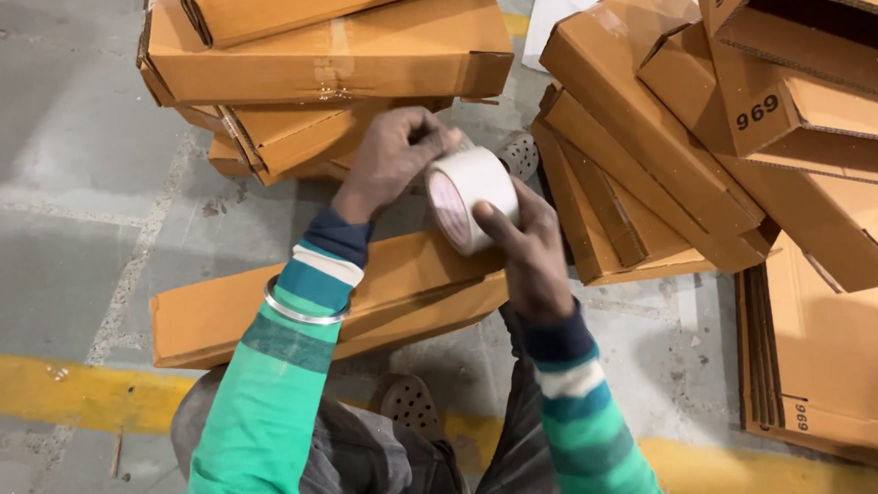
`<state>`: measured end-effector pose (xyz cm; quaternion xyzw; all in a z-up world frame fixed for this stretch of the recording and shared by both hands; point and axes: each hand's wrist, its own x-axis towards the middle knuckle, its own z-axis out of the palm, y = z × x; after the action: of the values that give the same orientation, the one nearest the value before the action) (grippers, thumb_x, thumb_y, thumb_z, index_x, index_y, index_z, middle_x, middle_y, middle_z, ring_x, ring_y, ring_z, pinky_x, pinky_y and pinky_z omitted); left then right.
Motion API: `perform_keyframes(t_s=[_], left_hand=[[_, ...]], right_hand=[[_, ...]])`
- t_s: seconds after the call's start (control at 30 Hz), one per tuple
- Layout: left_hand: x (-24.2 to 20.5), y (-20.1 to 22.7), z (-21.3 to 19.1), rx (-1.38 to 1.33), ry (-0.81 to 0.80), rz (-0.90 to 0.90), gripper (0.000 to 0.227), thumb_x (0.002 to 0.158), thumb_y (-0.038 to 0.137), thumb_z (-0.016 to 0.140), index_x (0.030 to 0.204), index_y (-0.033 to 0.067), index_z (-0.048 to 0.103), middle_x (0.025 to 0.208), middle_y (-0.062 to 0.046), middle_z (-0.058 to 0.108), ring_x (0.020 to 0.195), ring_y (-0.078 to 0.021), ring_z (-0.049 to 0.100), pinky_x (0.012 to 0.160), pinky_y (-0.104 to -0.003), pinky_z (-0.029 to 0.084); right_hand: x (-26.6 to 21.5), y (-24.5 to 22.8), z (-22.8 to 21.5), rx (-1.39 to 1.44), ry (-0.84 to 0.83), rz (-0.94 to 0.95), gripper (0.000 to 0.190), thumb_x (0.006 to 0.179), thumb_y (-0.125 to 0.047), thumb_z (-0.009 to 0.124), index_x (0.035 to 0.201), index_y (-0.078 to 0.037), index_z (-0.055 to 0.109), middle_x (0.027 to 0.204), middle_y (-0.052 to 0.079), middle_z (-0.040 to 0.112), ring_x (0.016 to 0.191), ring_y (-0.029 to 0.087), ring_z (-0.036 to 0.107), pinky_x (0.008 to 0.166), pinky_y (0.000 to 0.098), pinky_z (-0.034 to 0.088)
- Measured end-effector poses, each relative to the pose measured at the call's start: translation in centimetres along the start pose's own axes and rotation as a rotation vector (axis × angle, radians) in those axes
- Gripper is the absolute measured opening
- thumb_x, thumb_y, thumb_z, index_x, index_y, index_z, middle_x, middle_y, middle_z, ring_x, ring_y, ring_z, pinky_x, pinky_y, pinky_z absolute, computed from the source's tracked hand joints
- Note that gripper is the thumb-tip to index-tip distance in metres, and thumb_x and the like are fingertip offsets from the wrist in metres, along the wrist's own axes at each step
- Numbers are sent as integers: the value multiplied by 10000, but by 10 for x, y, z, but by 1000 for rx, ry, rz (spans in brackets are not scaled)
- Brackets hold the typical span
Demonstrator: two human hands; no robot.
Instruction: Folding and taping flat cardboard into boxes in a warehouse environment.
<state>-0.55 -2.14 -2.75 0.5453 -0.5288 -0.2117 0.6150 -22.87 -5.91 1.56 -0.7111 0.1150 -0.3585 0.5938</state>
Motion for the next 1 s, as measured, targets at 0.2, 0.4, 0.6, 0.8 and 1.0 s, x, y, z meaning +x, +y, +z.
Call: perform_keyframes(t_s=[0.2, 0.4, 0.6, 0.8, 1.0], left_hand=[[1, -15, 29, -62, -112, -142, 235, 948, 226, 762, 854, 14, 721, 727, -40, 729, 636, -98, 664, 616, -273, 555], [-3, -44, 34, 198, -67, -302, 234, 934, 233, 736, 863, 14, 692, 711, -42, 706, 609, -97, 657, 590, -290, 535], [-7, -67, 30, -101, -143, -495, 289, 977, 307, 693, 980, 35, 595, 790, -21, 612, 667, -102, 563, 620, -277, 487], [-8, -75, 29, 58, -285, -531, 398, 884, 377, 771, 998, 41, 591, 912, -42, 634, 833, -128, 568, 728, -293, 485], [-12, -80, 31, 133, -315, -505, 464, 875, 438, 778, 1002, 32, 593, 961, -75, 666, 941, -150, 596, 811, -305, 500]], right_hand=[[-87, -16, -35, 215, 39, 291, 574, 920, -298, 720, 1324, 99, 624, 1109, 165, 708, 977, 213, 665, 866, 331, 541], [-119, -11, -34, 208, 76, 401, 679, 868, -325, 719, 1376, 103, 575, 1248, 185, 682, 1188, 249, 633, 1042, 342, 462], [-108, -16, -31, 228, 7, 430, 698, 876, -293, 711, 1431, 93, 537, 1264, 171, 660, 1167, 238, 613, 994, 364, 488], [-103, -17, -30, 264, 11, 493, 689, 879, -287, 722, 1429, 78, 525, 1258, 166, 662, 1159, 232, 623, 977, 366, 502], [-104, -15, -30, 195, -45, 449, 679, 887, -299, 716, 1423, 81, 546, 1206, 158, 712, 1124, 217, 653, 973, 351, 513]])
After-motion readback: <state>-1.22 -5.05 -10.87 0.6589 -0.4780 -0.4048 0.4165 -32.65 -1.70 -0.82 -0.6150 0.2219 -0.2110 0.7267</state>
